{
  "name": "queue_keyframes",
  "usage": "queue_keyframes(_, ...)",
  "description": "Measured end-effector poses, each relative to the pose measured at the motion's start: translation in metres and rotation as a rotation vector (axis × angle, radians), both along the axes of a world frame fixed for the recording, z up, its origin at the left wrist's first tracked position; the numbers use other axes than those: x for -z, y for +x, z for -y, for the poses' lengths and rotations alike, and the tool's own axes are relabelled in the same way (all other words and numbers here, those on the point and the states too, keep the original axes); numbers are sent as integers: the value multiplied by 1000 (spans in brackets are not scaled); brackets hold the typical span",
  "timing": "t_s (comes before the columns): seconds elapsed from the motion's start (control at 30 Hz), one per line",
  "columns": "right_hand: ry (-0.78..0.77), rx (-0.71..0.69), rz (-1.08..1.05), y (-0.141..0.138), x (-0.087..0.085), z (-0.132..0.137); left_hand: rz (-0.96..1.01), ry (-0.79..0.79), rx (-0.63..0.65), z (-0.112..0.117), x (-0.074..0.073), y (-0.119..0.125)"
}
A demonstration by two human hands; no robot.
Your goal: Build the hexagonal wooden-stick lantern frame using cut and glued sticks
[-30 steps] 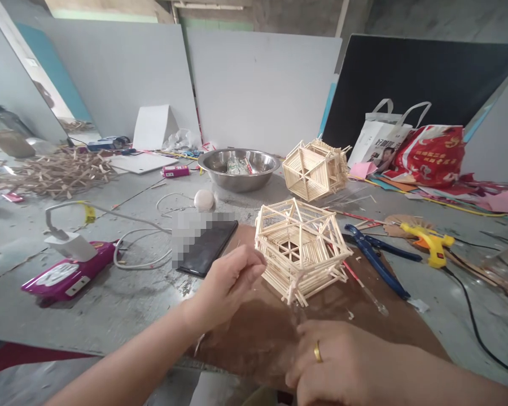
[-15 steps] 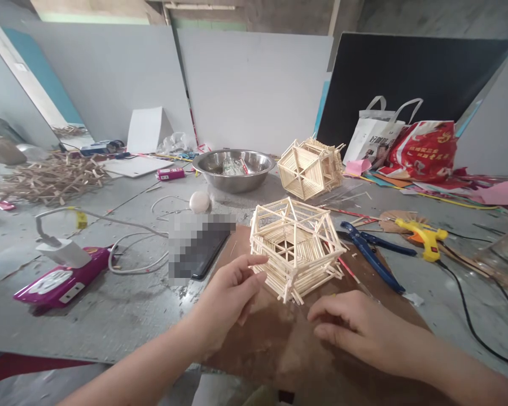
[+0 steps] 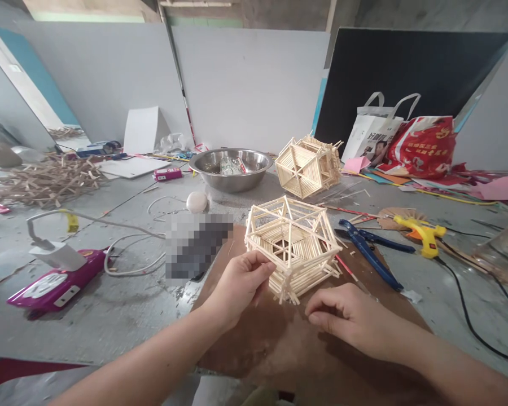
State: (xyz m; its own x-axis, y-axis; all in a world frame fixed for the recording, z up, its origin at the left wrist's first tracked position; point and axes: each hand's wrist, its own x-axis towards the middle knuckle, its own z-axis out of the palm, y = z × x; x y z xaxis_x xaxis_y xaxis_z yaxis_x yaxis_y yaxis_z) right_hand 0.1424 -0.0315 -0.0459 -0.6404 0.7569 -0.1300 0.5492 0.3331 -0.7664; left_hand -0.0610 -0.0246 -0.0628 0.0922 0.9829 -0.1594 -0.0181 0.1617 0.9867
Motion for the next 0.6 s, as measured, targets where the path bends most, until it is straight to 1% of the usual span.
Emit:
queue_keyframes(0.1,-27,83,-22,6,9,-5,88,-12,-68,0,2,0)
queue_keyframes(0.17,-86,152,-51,10,17,-8,127,-20,-92,2,2,1)
queue_keyframes(0.3,-250,272,-163,11,30,-12,135,18,-164,11,2,3)
queue_keyframes(0.4,-292,312,-229,7,35,-11,119,54,-215,19,3,1)
queue_keyframes(0.43,-290,319,-236,6,35,-10,104,63,-211,22,3,-1)
queue_keyframes(0.5,-274,334,-237,4,34,-8,46,76,-158,29,0,-5)
queue_keyframes(0.53,-265,344,-234,4,34,-8,0,79,-113,32,-3,-7)
queue_keyframes(0.6,-250,363,-218,3,32,-7,-132,79,21,40,-11,-13)
